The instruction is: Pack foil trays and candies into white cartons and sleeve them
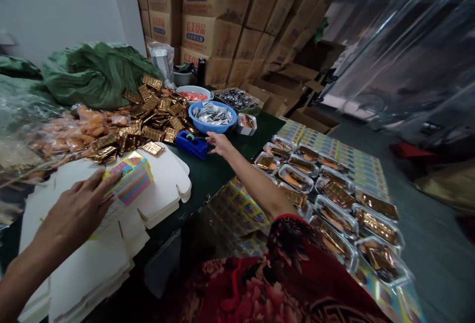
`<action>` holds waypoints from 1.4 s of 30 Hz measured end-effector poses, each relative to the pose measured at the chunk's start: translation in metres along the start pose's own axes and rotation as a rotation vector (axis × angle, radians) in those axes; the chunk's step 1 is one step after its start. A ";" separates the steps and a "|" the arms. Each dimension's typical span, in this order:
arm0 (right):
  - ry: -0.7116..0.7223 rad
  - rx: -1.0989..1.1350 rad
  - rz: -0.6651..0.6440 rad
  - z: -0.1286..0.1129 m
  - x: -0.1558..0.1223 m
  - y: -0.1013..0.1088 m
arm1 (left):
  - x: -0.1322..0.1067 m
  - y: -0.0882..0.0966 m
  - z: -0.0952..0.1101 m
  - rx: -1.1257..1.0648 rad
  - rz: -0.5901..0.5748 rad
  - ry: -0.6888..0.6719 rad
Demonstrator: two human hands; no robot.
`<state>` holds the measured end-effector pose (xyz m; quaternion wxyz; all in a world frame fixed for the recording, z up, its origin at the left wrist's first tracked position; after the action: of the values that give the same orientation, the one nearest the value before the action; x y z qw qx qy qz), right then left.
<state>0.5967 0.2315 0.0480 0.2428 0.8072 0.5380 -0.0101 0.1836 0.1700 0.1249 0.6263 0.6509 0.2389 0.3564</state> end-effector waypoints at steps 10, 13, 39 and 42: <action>-0.043 -0.214 0.027 0.020 -0.021 0.008 | 0.005 0.002 -0.003 -0.070 -0.069 0.047; -0.010 -0.301 0.069 0.008 -0.026 0.016 | 0.001 0.005 -0.019 -0.198 -0.109 0.020; 0.410 0.190 -0.425 -0.028 -0.209 -0.262 | -0.056 0.018 0.008 -0.245 0.023 0.363; 0.510 -0.211 -0.319 -0.041 -0.173 -0.258 | -0.052 0.018 0.001 -0.261 0.034 0.329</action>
<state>0.2885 0.1773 0.0335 0.1780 0.6595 0.6993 0.2107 0.1484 0.1281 0.1341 0.6515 0.5013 0.2787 0.4966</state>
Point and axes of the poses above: each hand's wrist, its own x-axis towards the middle knuckle, its own y-axis out of the back of the hand, z = x × y, the point moved 6 cm from there along x, towards the middle knuckle, and after that the axes turned 15 degrees about -x, right-handed, at the moved point
